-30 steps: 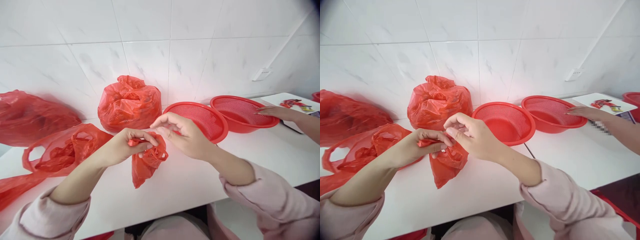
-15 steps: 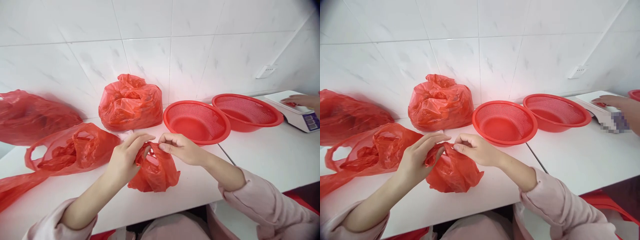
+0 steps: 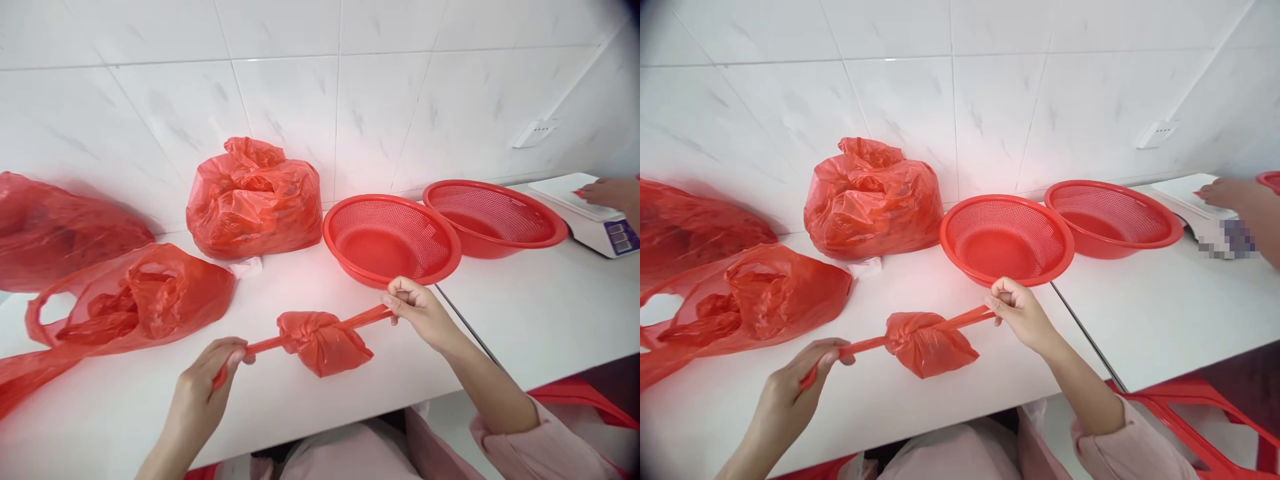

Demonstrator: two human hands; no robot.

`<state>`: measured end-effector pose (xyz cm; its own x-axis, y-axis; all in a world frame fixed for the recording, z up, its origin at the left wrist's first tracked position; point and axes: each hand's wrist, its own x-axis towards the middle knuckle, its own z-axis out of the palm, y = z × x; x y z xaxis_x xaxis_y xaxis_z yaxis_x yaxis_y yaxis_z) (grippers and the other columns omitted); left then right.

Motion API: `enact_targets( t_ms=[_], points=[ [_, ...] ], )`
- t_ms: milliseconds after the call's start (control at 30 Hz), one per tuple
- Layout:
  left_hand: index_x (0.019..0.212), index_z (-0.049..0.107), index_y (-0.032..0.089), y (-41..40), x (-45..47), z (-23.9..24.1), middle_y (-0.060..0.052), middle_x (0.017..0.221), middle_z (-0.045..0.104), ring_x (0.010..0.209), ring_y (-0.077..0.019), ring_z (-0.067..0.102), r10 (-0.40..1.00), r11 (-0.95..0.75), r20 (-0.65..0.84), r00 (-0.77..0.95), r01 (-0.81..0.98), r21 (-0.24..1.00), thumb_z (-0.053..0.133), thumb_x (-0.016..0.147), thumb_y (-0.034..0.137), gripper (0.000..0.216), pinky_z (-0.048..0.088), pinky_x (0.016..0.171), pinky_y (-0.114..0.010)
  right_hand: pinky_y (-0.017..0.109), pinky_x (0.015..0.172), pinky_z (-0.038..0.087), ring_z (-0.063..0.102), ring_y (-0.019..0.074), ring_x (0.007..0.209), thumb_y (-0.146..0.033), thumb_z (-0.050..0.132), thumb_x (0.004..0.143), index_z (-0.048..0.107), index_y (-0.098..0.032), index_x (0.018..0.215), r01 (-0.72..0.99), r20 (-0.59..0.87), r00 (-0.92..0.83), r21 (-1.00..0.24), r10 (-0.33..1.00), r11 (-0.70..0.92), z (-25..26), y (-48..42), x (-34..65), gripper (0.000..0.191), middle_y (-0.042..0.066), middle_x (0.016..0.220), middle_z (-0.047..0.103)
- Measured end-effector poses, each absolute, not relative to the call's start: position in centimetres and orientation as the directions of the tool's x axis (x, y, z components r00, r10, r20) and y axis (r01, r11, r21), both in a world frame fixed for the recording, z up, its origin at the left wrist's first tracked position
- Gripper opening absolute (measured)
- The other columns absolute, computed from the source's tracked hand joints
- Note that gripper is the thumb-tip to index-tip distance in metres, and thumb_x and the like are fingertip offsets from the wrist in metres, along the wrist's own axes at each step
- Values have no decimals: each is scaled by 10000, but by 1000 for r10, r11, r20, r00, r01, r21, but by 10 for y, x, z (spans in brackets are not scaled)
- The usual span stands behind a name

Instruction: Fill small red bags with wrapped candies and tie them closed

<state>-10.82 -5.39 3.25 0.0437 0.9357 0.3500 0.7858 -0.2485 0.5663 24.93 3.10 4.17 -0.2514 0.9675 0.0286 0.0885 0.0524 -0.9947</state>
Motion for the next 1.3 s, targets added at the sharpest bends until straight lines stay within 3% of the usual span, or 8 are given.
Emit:
enact_targets(
  t_ms=[133,267,400,467,567,800,1033,1300],
  points=[
    [859,693,211,-62,-91,31,-51,890,695,823,-197,642,974,-90,201,-103,642,761,408,967,455,390,509,725,-283,266,634,513,511,101,614,-387,626,881,508,-218,861,20,109,-162,-993,981,113,34,32,244,208,-53,661,503],
    [1021,709,199,-40,-56,25,-109,1183,630,1136,-244,578,944,-283,326,-44,399,873,304,986,498,504,486,945,-366,362,850,520,608,171,944,-352,644,861,533,-242,1101,67,169,-266,-979,949,193,24,21,204,286,44,1054,614],
    [1124,699,189,-24,-31,-1,-110,1053,634,1001,-223,615,931,-310,362,-38,439,844,352,976,502,490,514,856,-349,378,897,482,590,191,984,-266,636,856,593,-227,1049,293,202,-299,-911,933,291,-4,6,170,202,56,1059,604],
    [1145,692,180,-24,-25,-12,-90,943,672,869,-200,645,944,-256,323,-71,465,848,371,984,451,450,527,765,-317,348,821,489,596,178,872,-225,574,890,610,-211,893,312,217,-262,-903,940,296,-15,3,166,38,39,904,608],
    [1129,701,178,-30,-24,-21,-76,968,740,858,-198,689,961,-213,271,-61,464,860,381,989,406,417,539,738,-288,315,740,482,590,162,779,-201,562,898,601,-208,813,274,235,-235,-915,943,296,-23,3,174,93,23,825,604],
    [1085,711,182,-43,-39,-30,-80,934,752,810,-207,690,932,-222,338,-130,534,816,383,980,429,424,539,725,-314,328,745,458,582,177,802,-220,540,921,585,-213,822,332,324,-77,-884,943,330,-21,2,205,109,35,845,601],
    [1073,709,212,-43,-21,-33,-69,870,639,835,-203,599,930,-202,348,-113,635,746,377,994,348,368,486,765,-348,342,745,463,567,184,776,-317,530,925,545,-216,948,391,295,-178,-854,939,342,-27,-11,181,104,37,850,595],
    [1042,711,252,-44,-6,-45,-43,867,686,794,-205,581,962,-197,274,10,721,664,408,986,299,312,438,789,-382,372,716,436,589,222,774,-302,535,913,504,-212,920,641,300,-247,-663,921,388,-65,-14,159,96,51,846,643]
  ],
)
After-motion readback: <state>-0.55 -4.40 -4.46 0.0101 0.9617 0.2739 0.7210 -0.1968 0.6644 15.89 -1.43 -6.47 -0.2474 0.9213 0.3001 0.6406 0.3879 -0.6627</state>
